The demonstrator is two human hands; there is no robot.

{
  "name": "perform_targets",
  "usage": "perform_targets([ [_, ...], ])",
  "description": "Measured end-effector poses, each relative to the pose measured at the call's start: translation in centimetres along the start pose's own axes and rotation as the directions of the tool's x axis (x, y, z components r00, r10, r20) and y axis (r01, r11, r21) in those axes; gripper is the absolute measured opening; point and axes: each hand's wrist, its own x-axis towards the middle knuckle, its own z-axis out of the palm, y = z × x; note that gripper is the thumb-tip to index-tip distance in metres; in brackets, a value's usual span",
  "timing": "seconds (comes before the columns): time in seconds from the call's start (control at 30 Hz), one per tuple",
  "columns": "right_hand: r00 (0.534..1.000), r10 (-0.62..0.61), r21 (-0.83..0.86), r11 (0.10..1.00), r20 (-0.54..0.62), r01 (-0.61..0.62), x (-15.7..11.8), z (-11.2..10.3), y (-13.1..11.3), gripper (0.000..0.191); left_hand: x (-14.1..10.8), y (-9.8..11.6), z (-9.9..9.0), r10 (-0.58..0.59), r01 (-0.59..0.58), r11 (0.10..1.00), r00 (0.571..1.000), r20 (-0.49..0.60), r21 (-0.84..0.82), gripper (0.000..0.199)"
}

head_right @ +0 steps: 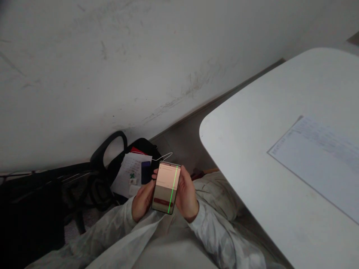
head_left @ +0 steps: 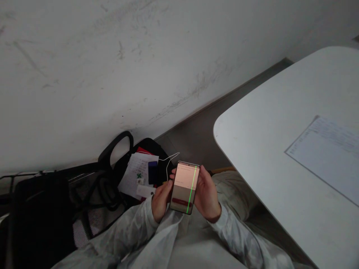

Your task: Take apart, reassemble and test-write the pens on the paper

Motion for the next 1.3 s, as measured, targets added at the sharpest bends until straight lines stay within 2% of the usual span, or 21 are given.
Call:
perform_targets([
  [0.2, 1.000, -0.011, -0.003, 1.000, -0.025, 0.011, -0.7, 0.6, -0.1, 0.050, -1.0, -1.1, -0.1, 0.017, -0.018, 1.000, 0.999, -0.037, -0.011, 0.065],
  [0.43, 0.999, 0.003, 0.012, 1.000, -0.032, -0.003, -0.8, 0.5, 0.0, 0.045, -1.0, -0.7, 0.3, 0.021, -0.024, 0.999, 0.998, -0.051, -0.045, 0.063],
  [0.6, 0.997, -0.027, -0.006, 1.000, -0.066, 0.026, -0.7, 0.4, 0.3, 0.040, -1.1, -0.7, 0.3, 0.018, -0.022, 0.999, 0.995, -0.102, -0.032, 0.066],
  [0.73, 0.994, -0.033, -0.026, 0.999, -0.101, 0.031, -0.7, 0.6, 0.3, 0.039, -1.1, -0.8, 0.2, 0.025, -0.026, 0.999, 0.998, -0.064, -0.019, 0.063],
  [0.97, 1.000, 0.007, 0.015, 1.000, -0.027, -0.007, -0.7, 0.4, 0.2, 0.050, -1.2, -0.4, 0.4, 0.027, -0.028, 0.999, 0.998, -0.058, -0.021, 0.067],
  [1.17, 0.997, -0.075, -0.015, 0.997, 0.004, 0.075, -0.8, 0.3, 0.4, 0.048, -0.6, 0.7, 0.3, -0.015, 0.014, 0.994, 1.000, -0.010, -0.105, 0.067],
  [1.3, 0.993, -0.114, -0.056, 0.992, 0.025, 0.115, -1.0, 0.1, 0.6, 0.040, -0.1, 0.6, 0.3, 0.006, -0.008, 0.985, 1.000, -0.015, -0.174, 0.065],
])
